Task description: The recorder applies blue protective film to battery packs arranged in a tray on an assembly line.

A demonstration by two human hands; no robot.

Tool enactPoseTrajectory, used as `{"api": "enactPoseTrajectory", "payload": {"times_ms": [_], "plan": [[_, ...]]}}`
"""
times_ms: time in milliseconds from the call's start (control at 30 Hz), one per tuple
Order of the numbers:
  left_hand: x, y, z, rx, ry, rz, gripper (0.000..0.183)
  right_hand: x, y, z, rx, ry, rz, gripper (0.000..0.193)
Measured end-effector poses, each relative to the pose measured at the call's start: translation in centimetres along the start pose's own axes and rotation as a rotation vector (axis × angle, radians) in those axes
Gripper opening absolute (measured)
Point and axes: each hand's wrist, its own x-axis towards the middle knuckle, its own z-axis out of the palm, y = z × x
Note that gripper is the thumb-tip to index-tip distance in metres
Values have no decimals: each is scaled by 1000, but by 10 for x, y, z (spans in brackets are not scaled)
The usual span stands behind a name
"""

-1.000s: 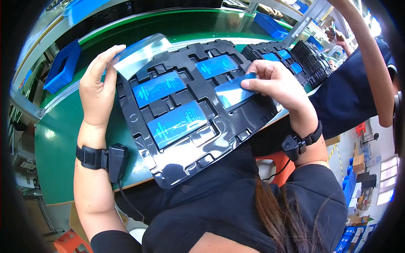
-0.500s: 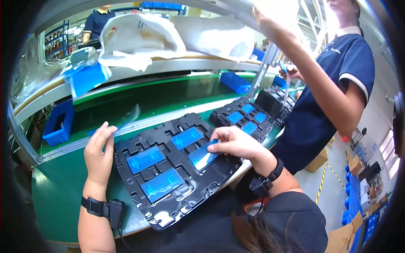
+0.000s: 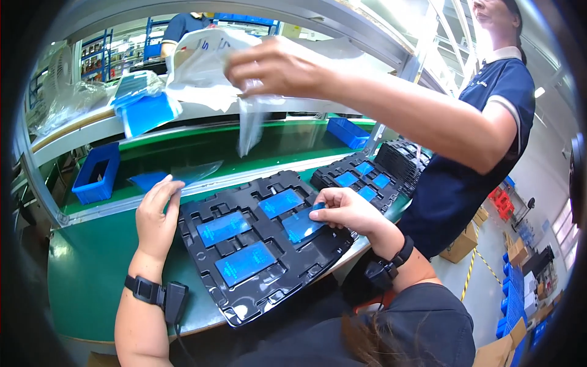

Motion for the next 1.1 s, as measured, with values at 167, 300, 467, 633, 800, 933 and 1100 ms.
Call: {"api": "enactPoseTrajectory", "payload": {"times_ms": [167, 300, 467, 633, 800, 933, 1100], "plan": [[-1, 2, 0, -16, -11, -34, 11, -1, 3, 0, 44, -24, -10, 19], [-2, -1, -3, -5, -7, -12, 12, -3, 5, 0, 14, -14, -24, 18], [-4, -2, -3, -3, -18, -27, 13, 0, 9, 1, 9, -28, -50, 19], [-3, -3, -3, -19, -15, -29, 14, -1, 7, 4, 3, -34, -38, 20], [-5, -5, -2, -28, -24, -40, 15, -2, 9, 3, -16, -45, -44, 24], [-4, -5, 0, -34, -25, -40, 15, -4, 8, 3, -5, -33, -59, 23], [-4, -6, 1, -37, -33, -52, 15, -3, 11, 2, 45, -51, -86, 21]]}}
